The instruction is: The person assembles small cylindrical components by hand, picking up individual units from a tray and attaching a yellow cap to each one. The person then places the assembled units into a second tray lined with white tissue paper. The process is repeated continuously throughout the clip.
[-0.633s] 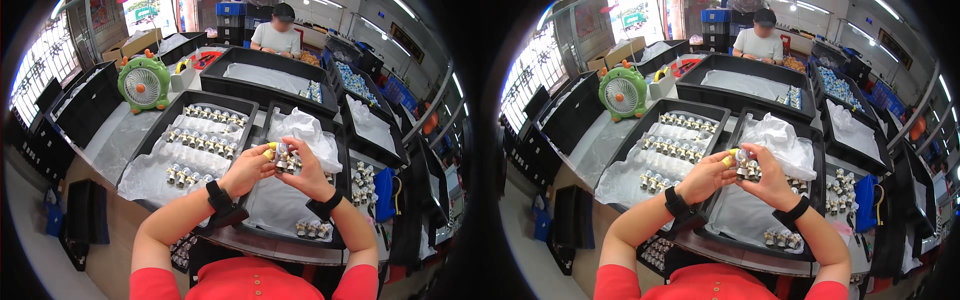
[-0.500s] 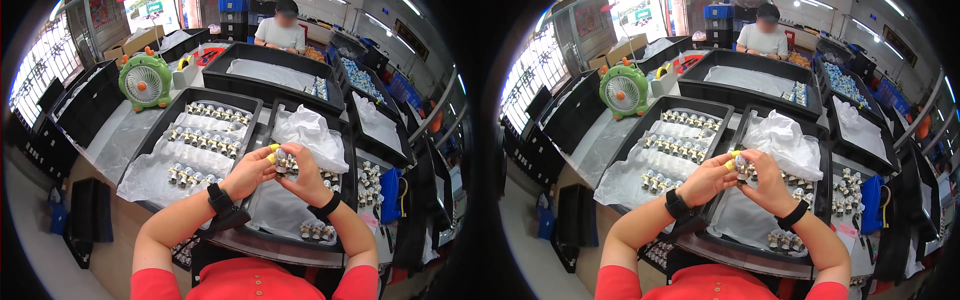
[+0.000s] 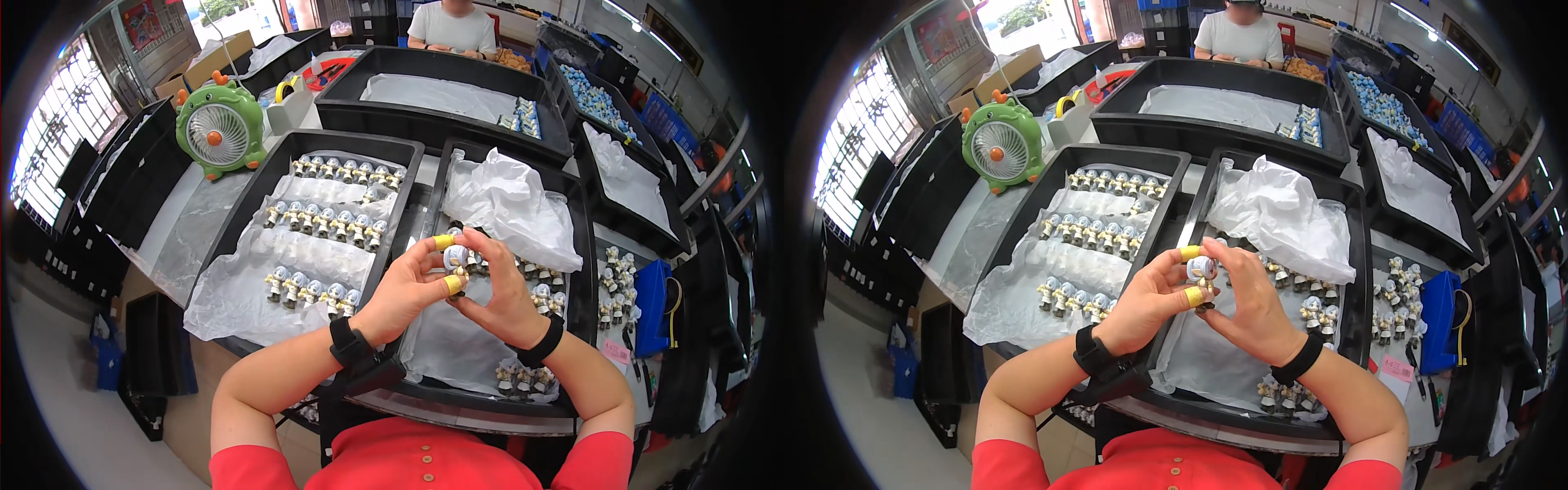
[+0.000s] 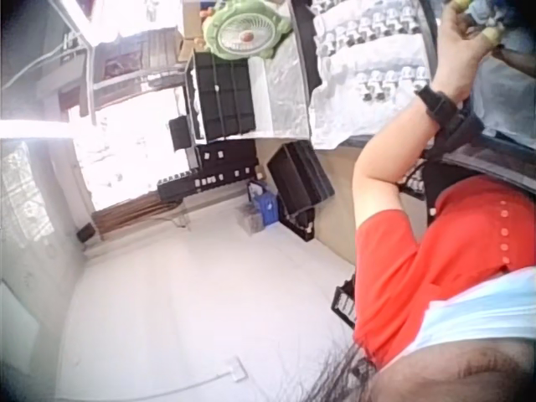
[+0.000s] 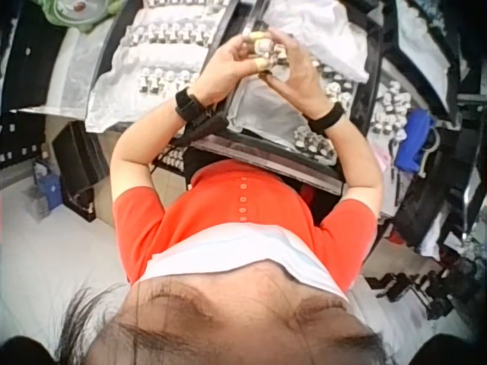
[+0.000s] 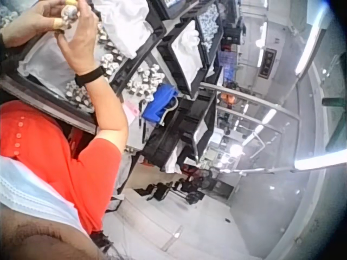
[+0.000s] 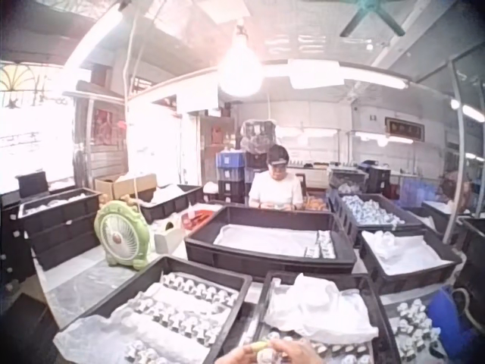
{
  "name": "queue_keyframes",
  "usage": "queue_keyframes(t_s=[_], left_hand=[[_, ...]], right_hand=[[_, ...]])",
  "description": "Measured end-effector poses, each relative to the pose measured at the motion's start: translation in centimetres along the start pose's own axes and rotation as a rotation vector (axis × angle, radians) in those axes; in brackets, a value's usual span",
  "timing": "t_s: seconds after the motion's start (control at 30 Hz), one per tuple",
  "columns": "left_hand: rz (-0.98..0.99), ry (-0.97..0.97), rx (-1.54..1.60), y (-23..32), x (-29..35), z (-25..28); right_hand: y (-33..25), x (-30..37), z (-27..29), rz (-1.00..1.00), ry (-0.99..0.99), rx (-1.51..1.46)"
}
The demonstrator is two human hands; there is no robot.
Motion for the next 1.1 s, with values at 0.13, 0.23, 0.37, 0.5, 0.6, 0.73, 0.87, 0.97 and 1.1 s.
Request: queue_keyframes(t_s=[0.13,0.23,0.37,0.5,0.6,0.73,0.87,0.97,1.1], left_hand=[[-0.023,-0.006,0.004,0.1,0.1,0.0],[-0.031,0.006,-0.008,0.1,0.2,0.0],[-0.028,0.033,-0.021,0.2,0.4,-0.1],[-0.024,0.019,-0.021,0.2,0.5,-0.1],[-0.033,-0.001,0.019,0.4,0.6,-0.3],[-0.023,-0.056,0.171,0.3,0.5,-0.5],[0.023,-0.103,0.336,0.1,0.5,-0.9],[0.044,-0.116,0.374,-0.1,0.4,-1.0],[0.062,-0.094,0.355,-0.2,0.3,-0.9]], right_hand=[[-0.1,0.0,-0.1,0.011,0.01,-0.001],[-0.3,0.1,0.0,0.033,0.016,0.012],[-0.5,0.3,0.0,0.051,0.025,0.025],[-0.6,0.3,0.1,0.055,0.048,-0.019],[-0.6,0.3,0.3,0.062,0.066,-0.025],[-0.6,0.3,0.5,0.054,0.082,-0.053],[-0.6,0.2,0.7,0.037,0.073,-0.087],[-0.4,0.3,0.7,0.024,0.037,-0.045],[-0.3,0.3,0.8,0.019,0.04,-0.038]])
Point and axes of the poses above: each hand's wrist, its own x-axis away from the middle knuckle, its own z-axis out of the back of the hand, y = z × x, the point moved 9 cm from there along -x, towards the middle knuckle, and after that the axes turned 1 degree about -z, right-handed, at the moved point
